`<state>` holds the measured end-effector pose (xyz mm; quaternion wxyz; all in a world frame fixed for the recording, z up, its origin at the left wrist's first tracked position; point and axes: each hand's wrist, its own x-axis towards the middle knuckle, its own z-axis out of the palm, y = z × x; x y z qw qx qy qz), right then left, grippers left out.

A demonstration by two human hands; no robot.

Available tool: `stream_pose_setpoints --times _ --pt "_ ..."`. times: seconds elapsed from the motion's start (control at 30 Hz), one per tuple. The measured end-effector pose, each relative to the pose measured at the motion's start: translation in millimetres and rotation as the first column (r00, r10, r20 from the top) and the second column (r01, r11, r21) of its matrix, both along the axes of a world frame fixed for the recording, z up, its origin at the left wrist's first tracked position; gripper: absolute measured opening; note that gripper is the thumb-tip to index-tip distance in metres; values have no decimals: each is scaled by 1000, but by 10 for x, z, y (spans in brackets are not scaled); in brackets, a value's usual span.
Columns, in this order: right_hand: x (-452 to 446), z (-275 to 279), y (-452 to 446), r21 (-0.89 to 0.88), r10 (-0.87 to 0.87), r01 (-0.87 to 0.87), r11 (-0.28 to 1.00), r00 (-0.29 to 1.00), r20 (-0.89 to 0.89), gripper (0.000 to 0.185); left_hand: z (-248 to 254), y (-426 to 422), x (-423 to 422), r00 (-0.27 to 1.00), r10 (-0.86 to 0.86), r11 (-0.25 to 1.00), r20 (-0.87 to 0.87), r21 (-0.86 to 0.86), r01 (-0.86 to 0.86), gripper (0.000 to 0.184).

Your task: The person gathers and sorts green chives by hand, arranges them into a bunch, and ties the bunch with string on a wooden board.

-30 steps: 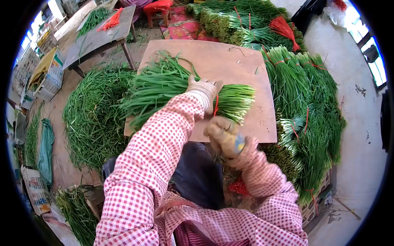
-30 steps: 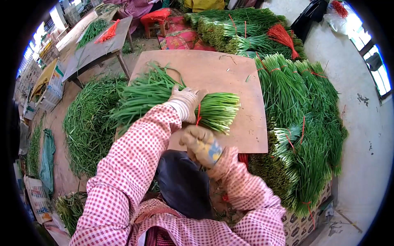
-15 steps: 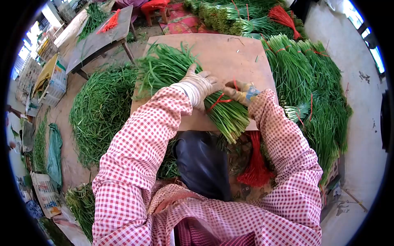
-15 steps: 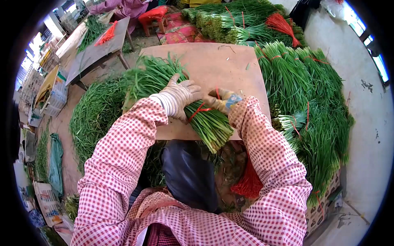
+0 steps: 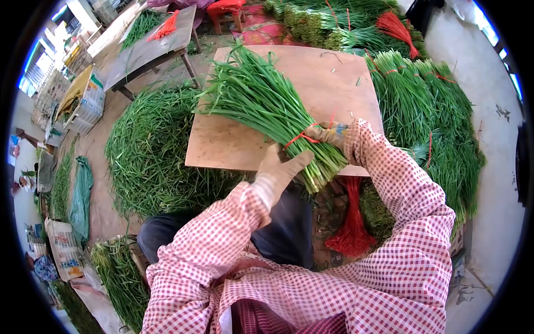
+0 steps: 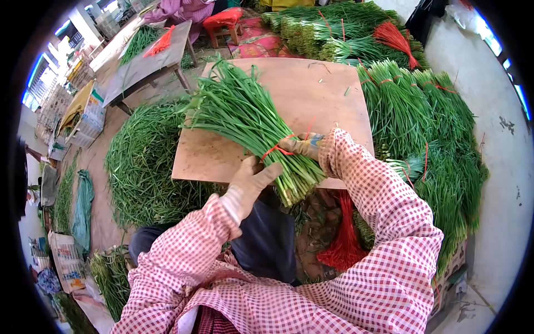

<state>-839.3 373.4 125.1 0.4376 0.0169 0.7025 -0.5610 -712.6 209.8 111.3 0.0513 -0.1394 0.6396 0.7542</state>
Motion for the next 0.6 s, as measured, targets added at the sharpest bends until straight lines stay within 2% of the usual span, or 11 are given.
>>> stream_pose_setpoints --times 0.07,0.13,0.17,0.2,0.27,0.33,0.4,0.43,0.47,0.53,0.6 --pt "81 -47 6 -104 -63 77 992 989 136 56 44 79 -62 999 -26 999 30 21 25 91" --pt "175 -123 26 -210 -96 153 966 961 261 55 46 102 -116 971 -37 999 237 -18 43 90" --pt "232 -217 61 -307 -73 188 933 934 351 52 94 102 -77 979 -41 999 199 18 39 93" --pt "325 -189 46 -309 -75 189 932 934 348 52 76 92 -52 980 -43 999 196 17 41 93" --pt "524 -93 -31 -445 -122 367 817 864 489 55 1 76 -3 989 -47 982 143 186 20 99" --pt "688 -140 -83 -537 -150 327 778 926 346 58 -106 99 26 994 -37 977 98 211 15 101" --pt "813 -225 -190 -514 -355 410 753 912 208 57 -220 159 68 988 41 963 -148 268 0 101" --pt "904 -170 -210 -492 -430 491 719 870 239 54 -220 182 98 989 25 912 -147 409 38 105" --pt "910 -236 -247 -492 -432 493 718 869 240 54 -224 168 104 989 22 912 -147 408 40 105" --pt "871 -395 -303 -639 -579 484 598 812 73 49 -205 131 61 938 6 958 -347 271 95 108" --pt "787 -374 -346 -674 -620 446 589 784 -23 47 -88 18 -45 847 -42 959 -530 217 184 110"
